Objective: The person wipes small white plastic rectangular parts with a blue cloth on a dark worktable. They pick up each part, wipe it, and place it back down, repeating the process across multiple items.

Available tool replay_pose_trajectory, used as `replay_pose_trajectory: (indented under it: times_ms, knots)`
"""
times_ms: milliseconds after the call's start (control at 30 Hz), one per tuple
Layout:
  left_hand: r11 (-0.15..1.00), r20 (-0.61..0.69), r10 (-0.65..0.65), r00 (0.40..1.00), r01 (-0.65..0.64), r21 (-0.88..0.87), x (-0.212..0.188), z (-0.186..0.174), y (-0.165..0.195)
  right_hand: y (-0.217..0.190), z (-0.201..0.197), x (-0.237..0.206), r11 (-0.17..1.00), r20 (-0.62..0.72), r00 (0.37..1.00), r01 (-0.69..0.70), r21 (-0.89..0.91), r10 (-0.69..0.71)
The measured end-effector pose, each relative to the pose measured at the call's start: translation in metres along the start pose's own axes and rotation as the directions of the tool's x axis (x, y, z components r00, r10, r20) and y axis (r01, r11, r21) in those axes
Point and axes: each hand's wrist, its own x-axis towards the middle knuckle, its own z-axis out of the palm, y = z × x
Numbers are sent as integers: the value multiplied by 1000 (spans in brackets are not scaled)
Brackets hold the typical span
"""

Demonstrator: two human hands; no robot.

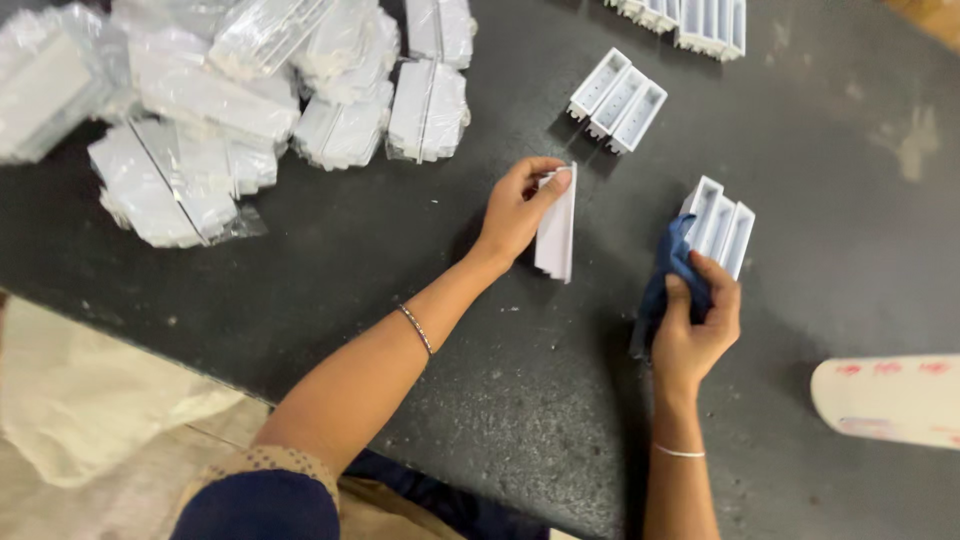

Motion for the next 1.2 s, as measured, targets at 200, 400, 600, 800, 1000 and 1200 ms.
replay_pose_trajectory:
  times_ms: [200, 400, 600, 800, 1000, 1200]
  knots:
    - [996, 10, 62, 998, -63, 59, 1, 8, -17, -3, 14, -6, 1000, 62, 998, 12, -8, -11]
    - [991, 73, -12, 997, 22, -131, 5, 11, -15, -3, 20, -9, 1000, 65, 998, -2, -13, 3]
    - [860, 306, -265, 914, 368, -354, 5, 7, 0, -7, 25, -6, 999, 57, 998, -33, 19, 32]
    - [817, 563, -257, 786, 488, -308, -6, 21, -3, -40, 37, 6, 985, 5, 1000, -2, 173, 1]
    - [863, 518, -161, 840, 374, -340, -9, 17, -7, -86, 58, 11, 994, 198, 978, 81, -74, -65]
    - [883, 398, -158, 904, 310, -353, -1, 3, 8, -119, 59, -27, 969, 381, 906, 233, -84, -185]
